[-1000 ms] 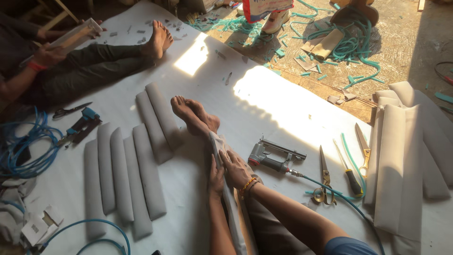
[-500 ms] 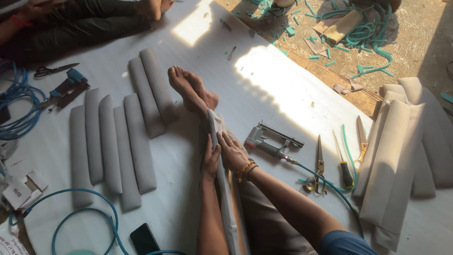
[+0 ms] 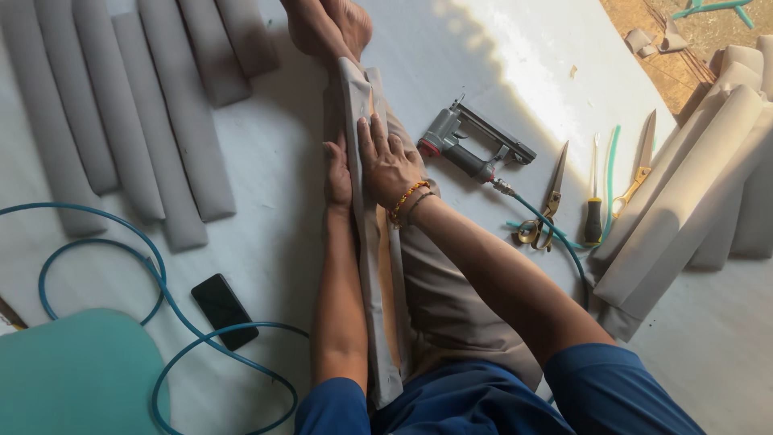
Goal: The person wraps a long foam cushion with fabric and secures it using a pneumatic staple gun. They repeatedly pull the fabric taut, staple along the edges, and adjust the material to ensure a smooth finish.
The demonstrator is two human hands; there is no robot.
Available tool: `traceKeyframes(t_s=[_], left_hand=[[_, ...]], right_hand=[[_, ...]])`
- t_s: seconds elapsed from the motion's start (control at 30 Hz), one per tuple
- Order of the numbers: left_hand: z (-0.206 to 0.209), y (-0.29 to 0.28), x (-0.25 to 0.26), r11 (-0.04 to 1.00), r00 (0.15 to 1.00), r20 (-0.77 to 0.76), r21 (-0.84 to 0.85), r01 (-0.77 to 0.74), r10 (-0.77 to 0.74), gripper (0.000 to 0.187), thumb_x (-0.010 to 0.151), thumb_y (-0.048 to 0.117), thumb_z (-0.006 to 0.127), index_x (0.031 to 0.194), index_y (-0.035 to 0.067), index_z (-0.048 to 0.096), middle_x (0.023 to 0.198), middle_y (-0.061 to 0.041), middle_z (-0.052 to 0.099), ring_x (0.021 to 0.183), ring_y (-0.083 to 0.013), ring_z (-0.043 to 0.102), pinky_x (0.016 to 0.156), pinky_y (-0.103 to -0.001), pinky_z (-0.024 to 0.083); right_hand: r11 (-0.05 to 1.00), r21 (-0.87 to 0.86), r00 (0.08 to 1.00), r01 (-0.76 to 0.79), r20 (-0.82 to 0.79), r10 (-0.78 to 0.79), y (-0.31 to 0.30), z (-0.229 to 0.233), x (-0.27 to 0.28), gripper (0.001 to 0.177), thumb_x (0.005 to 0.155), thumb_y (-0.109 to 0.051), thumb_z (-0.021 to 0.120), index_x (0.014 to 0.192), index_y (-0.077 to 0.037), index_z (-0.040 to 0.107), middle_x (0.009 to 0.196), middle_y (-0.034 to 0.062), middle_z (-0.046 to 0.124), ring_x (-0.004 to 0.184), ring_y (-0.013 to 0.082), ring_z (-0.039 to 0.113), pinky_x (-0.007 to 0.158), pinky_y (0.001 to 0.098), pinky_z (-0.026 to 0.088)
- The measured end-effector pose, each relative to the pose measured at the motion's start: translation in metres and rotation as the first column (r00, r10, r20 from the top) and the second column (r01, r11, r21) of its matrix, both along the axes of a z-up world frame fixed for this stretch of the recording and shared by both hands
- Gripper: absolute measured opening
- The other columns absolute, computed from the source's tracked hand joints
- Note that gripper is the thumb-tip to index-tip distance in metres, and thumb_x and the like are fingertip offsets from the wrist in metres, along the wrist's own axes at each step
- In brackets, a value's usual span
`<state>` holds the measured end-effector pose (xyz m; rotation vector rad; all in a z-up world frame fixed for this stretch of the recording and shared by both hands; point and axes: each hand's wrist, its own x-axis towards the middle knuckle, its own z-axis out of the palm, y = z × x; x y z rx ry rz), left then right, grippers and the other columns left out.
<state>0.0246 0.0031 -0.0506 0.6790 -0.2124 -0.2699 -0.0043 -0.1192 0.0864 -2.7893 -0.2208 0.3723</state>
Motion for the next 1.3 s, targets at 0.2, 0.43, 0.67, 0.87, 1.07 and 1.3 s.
traceKeyframes(t_s=[0.2,0.43,0.67,0.87,1.07,1.3], left_hand=[[0.015,-0.003,-0.009,0.996,0.997,0.072,0.089,-0.003,-0.003,0.078,0.111,0.058,0.024,0.168,0.007,0.007,0.175,-0.012,0.017,0.163,-0.0223,0.018,0.135,-0.038,0.015],[0.023,-0.001,-0.013,0.953,0.993,0.097,0.288,-0.091,0.065,0.078,0.112,0.055,0.029,0.167,0.002,0.01,0.174,-0.019,0.019,0.161,-0.0271,0.02,0.133,-0.039,0.016],[0.024,0.002,-0.016,0.736,0.97,0.237,0.646,-0.202,0.058,0.073,0.114,0.048,0.027,0.166,0.0,0.011,0.174,-0.022,0.019,0.163,-0.0318,0.018,0.132,-0.039,0.017],[0.031,-0.006,-0.016,0.625,0.954,0.3,0.749,-0.22,-0.023,0.064,0.113,0.031,0.028,0.166,0.001,0.007,0.175,-0.022,0.009,0.164,-0.0336,0.009,0.132,-0.04,0.013],[0.052,-0.026,-0.023,0.257,0.924,0.38,0.897,-0.358,-0.038,0.061,0.109,0.016,0.039,0.165,0.007,0.017,0.169,-0.027,0.02,0.156,-0.0397,0.023,0.128,-0.045,0.029],[0.075,-0.039,-0.031,0.045,0.945,0.324,0.944,-0.326,0.056,0.062,0.104,0.018,0.046,0.162,0.024,0.026,0.16,-0.033,0.032,0.134,-0.0502,0.05,0.103,-0.049,0.054]], right_hand=[[0.999,-0.034,0.998,0.012,-0.056,-0.014,-0.002,-0.01,-0.001,0.077,0.1,-0.018,0.047,0.163,-0.009,0.004,0.171,0.0171,0.008,0.149,0.0433,0.031,0.11,0.0601,0.035],[0.999,-0.042,0.999,-0.007,-0.045,0.005,-0.004,-0.023,-0.004,0.083,0.096,-0.016,0.052,0.162,-0.005,0.002,0.17,0.0181,0.005,0.149,0.0435,0.03,0.111,0.0608,0.034],[0.999,-0.03,1.0,0.013,0.024,-0.012,-0.006,-0.031,-0.007,0.072,0.103,-0.022,0.044,0.163,-0.007,0.007,0.17,0.0163,0.011,0.151,0.0404,0.03,0.112,0.0581,0.036],[0.999,-0.053,1.0,0.008,-0.023,-0.009,-0.011,-0.026,-0.009,0.064,0.109,-0.027,0.036,0.163,-0.009,0.008,0.172,0.0129,0.011,0.153,0.0366,0.028,0.109,0.0584,0.037],[0.999,-0.037,0.997,-0.013,-0.08,0.01,-0.024,-0.03,-0.003,0.077,0.101,-0.026,0.046,0.165,-0.009,0.006,0.172,0.0113,0.006,0.156,0.0348,0.017,0.111,0.0589,0.033],[0.978,0.151,0.99,-0.142,0.035,0.138,-0.037,-0.039,-0.002,0.092,0.092,-0.024,0.062,0.163,-0.006,0.006,0.17,0.0201,0.005,0.158,0.0393,0.009,0.113,0.0527,0.034]])
